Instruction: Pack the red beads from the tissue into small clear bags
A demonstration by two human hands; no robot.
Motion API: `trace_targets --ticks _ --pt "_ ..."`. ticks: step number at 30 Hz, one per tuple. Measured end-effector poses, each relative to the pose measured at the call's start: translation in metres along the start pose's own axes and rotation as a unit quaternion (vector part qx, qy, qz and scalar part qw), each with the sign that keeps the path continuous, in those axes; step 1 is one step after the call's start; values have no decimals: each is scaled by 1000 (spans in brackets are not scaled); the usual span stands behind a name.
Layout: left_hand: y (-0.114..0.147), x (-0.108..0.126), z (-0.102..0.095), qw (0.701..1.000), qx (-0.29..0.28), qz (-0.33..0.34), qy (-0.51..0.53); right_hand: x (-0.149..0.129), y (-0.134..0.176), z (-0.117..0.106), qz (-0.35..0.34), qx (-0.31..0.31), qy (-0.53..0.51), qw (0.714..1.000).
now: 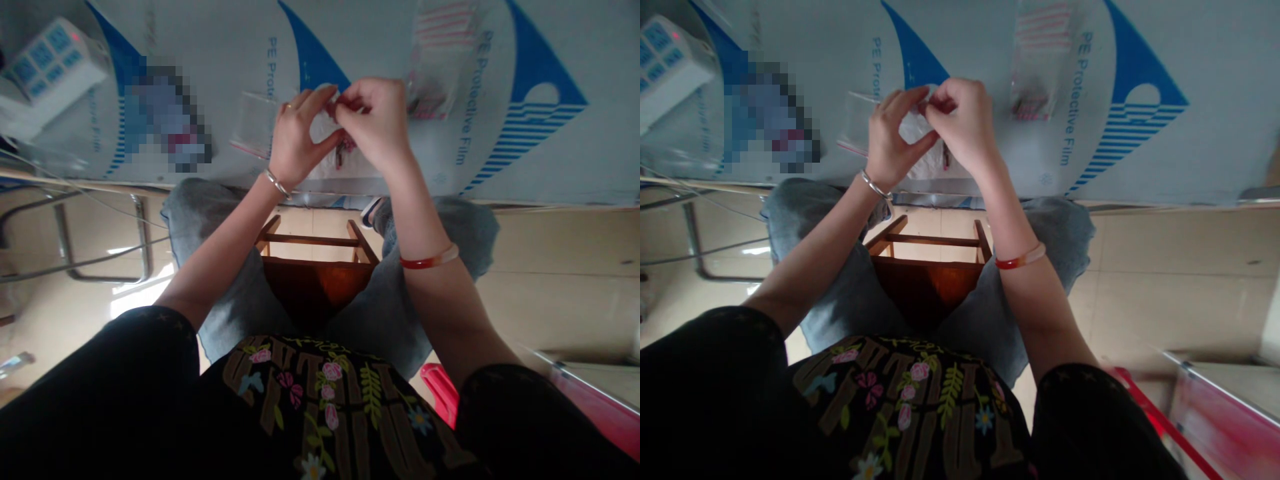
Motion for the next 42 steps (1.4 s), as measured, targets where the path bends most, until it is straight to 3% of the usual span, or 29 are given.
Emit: trace_targets --ticks 8,14,20,25,29,34,42 --pt "0 -2 -1 999 16 31 6 2 4 8 50 -64 -127 989" --pt "1 -2 -5 994 65 62 61 -3 1 8 -24 -76 -63 995" --pt "-3 -5 -3 984 43 21 170 -8 2 -2 -48 -4 49 998" --pt "-7 -12 1 959 35 -25 281 -12 0 -7 -87 11 18 996" --pt "-6 -16 3 934 32 -103 340 -7 -4 -7 -94 1 10 996" --pt "-3 -16 -1 922 50 -182 338 -3 -2 -2 -97 5 -7 995" --pt "-4 -21 10 920 -21 -184 344 -2 5 -1 -80 67 -83 991"
Point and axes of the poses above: each hand's wrist, its own y-axis away from the middle knuckle, its own z-axis out of the palm, x = y × z, the point moved 5 cm from there along -y, towards the middle knuckle, and after that the axes turned 11 degrees about -x, right-handed, at the moved point
